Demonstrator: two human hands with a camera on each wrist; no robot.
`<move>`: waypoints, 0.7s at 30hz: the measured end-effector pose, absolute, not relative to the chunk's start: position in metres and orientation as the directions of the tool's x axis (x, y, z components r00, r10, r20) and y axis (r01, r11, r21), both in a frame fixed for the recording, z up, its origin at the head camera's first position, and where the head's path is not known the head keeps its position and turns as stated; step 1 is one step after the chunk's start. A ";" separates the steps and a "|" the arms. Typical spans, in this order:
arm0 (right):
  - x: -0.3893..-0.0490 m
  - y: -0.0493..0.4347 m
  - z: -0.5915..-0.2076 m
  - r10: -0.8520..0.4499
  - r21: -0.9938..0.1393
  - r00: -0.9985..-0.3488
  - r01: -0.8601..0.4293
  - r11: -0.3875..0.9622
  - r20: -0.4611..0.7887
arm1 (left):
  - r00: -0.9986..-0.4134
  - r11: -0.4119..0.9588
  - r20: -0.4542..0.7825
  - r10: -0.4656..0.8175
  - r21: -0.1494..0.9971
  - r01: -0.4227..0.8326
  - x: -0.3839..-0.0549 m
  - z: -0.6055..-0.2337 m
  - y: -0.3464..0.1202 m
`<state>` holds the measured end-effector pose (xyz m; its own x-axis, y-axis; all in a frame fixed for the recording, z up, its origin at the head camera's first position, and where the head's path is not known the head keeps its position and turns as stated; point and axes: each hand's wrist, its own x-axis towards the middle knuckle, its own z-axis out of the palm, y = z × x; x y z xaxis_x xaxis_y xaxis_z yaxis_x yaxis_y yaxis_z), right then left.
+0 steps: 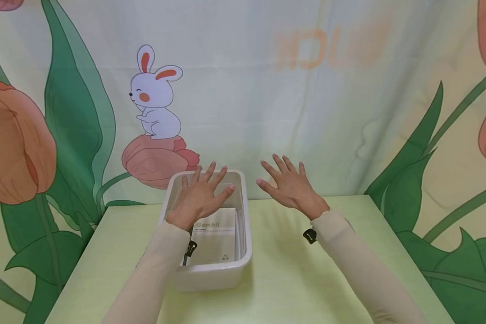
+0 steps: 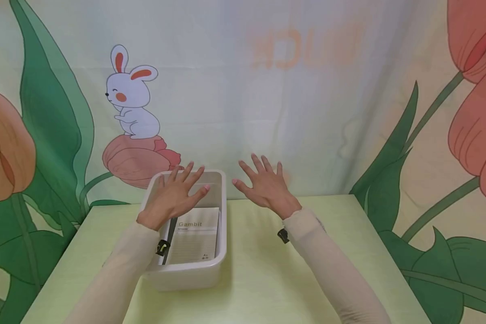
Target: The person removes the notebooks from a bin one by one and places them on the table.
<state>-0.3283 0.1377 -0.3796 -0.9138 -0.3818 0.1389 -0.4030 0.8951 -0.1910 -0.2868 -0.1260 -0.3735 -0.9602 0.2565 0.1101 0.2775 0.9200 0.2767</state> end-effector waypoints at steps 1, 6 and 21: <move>-0.328 0.138 -0.380 -0.381 -0.190 -0.914 -0.403 0.895 0.141 | -0.960 0.919 0.109 0.258 0.279 0.278 -0.287 -0.374 -0.126; -0.327 0.139 -0.380 -0.384 -0.191 -0.910 -0.410 0.892 0.159 | -0.960 0.917 0.102 0.260 0.287 0.278 -0.287 -0.374 -0.126; -0.316 0.140 -0.377 -0.387 -0.206 -0.904 -0.419 0.884 0.180 | -0.960 0.929 0.156 0.233 0.257 0.267 -0.277 -0.361 -0.140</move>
<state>-0.3160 0.1397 -0.3770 -0.9044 -0.3869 0.1798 -0.4192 0.8841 -0.2064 -0.2767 -0.1395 -0.3613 -0.9599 0.2330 0.1556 0.2671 0.9289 0.2567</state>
